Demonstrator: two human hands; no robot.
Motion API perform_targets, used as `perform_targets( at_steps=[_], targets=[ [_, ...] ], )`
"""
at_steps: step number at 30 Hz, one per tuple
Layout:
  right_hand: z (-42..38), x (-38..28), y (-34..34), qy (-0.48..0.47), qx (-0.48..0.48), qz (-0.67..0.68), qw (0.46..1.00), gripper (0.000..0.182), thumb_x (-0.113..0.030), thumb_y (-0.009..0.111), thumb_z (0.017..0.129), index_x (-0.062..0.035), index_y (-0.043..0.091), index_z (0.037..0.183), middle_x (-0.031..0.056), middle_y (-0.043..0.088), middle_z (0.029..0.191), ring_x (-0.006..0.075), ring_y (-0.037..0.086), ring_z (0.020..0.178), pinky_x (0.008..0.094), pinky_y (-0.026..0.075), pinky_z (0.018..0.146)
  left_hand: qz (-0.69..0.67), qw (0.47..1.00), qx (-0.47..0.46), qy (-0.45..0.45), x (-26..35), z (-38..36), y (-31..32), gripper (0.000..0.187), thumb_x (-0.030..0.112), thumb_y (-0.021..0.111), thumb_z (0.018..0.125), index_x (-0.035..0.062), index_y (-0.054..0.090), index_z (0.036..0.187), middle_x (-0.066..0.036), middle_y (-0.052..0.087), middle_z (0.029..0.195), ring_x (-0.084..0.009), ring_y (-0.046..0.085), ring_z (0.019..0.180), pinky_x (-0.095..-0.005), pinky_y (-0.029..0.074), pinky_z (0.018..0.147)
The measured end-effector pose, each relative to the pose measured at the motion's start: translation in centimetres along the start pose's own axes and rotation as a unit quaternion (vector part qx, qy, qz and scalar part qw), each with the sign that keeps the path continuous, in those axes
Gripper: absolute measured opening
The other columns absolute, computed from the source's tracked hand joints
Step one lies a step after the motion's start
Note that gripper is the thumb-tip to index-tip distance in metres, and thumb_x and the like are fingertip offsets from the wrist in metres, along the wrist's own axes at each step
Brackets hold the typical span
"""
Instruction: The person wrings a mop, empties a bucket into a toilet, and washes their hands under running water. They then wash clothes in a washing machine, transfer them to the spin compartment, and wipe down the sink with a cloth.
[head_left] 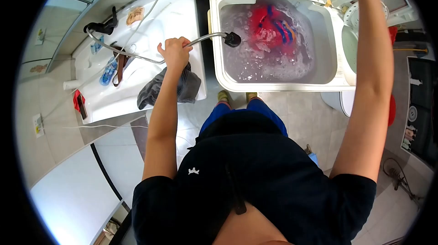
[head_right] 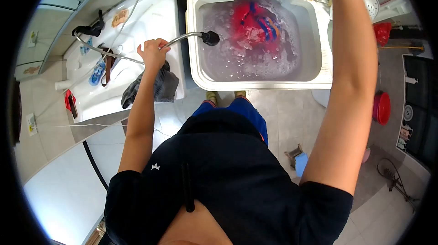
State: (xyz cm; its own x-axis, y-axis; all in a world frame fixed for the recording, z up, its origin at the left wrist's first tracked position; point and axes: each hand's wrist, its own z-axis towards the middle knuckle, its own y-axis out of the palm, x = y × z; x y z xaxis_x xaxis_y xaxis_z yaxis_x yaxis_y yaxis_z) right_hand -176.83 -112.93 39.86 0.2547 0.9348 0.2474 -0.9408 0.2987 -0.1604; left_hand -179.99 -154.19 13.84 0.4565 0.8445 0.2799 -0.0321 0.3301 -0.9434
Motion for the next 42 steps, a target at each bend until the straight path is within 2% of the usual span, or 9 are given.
perform_targets(
  at_steps=[2,3,5,8,10,13,20,38,42],
  targets=[
    [-7.3,-1.7,-1.2,-0.002,-0.172,0.037,0.984,0.056,-0.035,0.06,0.087,-0.0076,0.043,0.133,0.0163,0.045,0.135,0.0325,0.039,0.128,0.0489,0.03,0.103,0.016,1.0,-0.013,-0.007,-0.3,-0.1,0.1,0.011,0.018,0.073,0.07,0.0152,0.067,0.079,0.0,0.061,0.078,-0.0212,0.053,0.097,-0.0559,0.023,0.099],
    [-9.3,-3.7,-2.3,0.061,-0.251,0.085,0.962,0.041,-0.029,0.063,0.083,-0.0056,0.052,0.116,0.0138,0.053,0.111,0.0302,0.049,0.106,0.0474,0.037,0.09,0.023,0.999,-0.021,-0.011,-0.4,-0.2,0.2,0.012,0.019,0.073,0.07,0.0157,0.067,0.08,0.0,0.061,0.079,-0.0205,0.053,0.097,-0.0555,0.023,0.099],
    [-14.4,-9.0,-4.7,0.181,-0.311,0.347,0.866,0.039,-0.019,0.063,0.08,-0.0047,0.055,0.115,0.0195,0.058,0.107,0.0344,0.057,0.101,0.0473,0.045,0.089,0.013,0.999,-0.022,-0.022,-0.3,-0.4,0.3,0.013,0.017,0.074,0.068,0.0142,0.066,0.077,-0.001,0.061,0.079,-0.022,0.053,0.096,-0.0567,0.023,0.099],
    [-24.4,-15.0,-6.1,0.14,-0.595,0.434,0.662,0.085,-0.01,0.072,0.069,-0.0158,0.03,0.142,0.0211,0.03,0.143,0.0361,0.028,0.135,0.0413,0.029,0.11,0.005,0.999,-0.021,-0.027,-0.1,-0.5,0.2,0.013,0.015,0.074,0.067,0.0128,0.064,0.074,-0.003,0.06,0.076,-0.0238,0.053,0.095,-0.0582,0.024,0.098],
    [-28.4,-18.2,-5.3,0.193,-0.591,0.491,0.61,0.088,-0.007,0.071,0.067,-0.019,0.028,0.143,0.024,0.023,0.146,0.0398,0.027,0.134,0.0411,0.031,0.108,0.012,0.999,-0.031,-0.031,0.1,-0.4,-0.1,0.013,0.015,0.074,0.066,0.0126,0.064,0.074,-0.003,0.06,0.077,-0.0235,0.053,0.095,-0.0587,0.023,0.099],
    [-30.0,-20.4,-3.6,0.226,-0.575,0.528,0.582,0.074,-0.011,0.071,0.068,-0.0152,0.04,0.135,0.02,0.049,0.127,0.0364,0.047,0.118,0.0395,0.04,0.099,0.031,0.996,-0.059,-0.053,0.0,-0.2,-0.2,0.013,0.016,0.073,0.066,0.0137,0.064,0.075,-0.002,0.061,0.078,-0.0227,0.053,0.096,-0.0594,0.023,0.099],
    [-28.7,-19.5,-7.0,0.236,-0.626,0.539,0.513,0.057,-0.023,0.075,0.067,-0.0062,0.047,0.114,0.0187,0.057,0.108,0.0355,0.058,0.098,0.0389,0.045,0.086,0.042,0.996,-0.058,-0.051,0.1,-1.3,0.1,0.011,0.014,0.072,0.067,0.014,0.064,0.075,-0.002,0.06,0.078,-0.0231,0.053,0.096,-0.0598,0.023,0.099],
    [-24.1,-20.5,-17.7,0.305,-0.57,0.289,0.706,0.05,-0.035,0.071,0.074,-0.0172,0.053,0.116,0.0127,0.05,0.109,0.0359,0.062,0.081,0.0452,0.052,0.066,-0.093,0.991,-0.093,0.009,-0.8,-3.2,-2.4,0.025,0.019,0.071,0.074,0.0146,0.069,0.099,-0.005,0.064,0.098,-0.0242,0.052,0.108,-0.0612,0.019,0.103],
    [-24.3,-21.1,-17.5,0.296,-0.544,0.286,0.731,0.05,-0.033,0.072,0.073,-0.017,0.055,0.117,0.0127,0.05,0.111,0.0349,0.061,0.087,0.0447,0.052,0.068,-0.122,0.988,0.09,0.025,-4.1,-2.0,-4.1,0.02,0.012,0.068,0.074,0.0116,0.066,0.093,-0.007,0.066,0.094,-0.025,0.059,0.097,-0.0482,0.035,0.096]
  ],
)
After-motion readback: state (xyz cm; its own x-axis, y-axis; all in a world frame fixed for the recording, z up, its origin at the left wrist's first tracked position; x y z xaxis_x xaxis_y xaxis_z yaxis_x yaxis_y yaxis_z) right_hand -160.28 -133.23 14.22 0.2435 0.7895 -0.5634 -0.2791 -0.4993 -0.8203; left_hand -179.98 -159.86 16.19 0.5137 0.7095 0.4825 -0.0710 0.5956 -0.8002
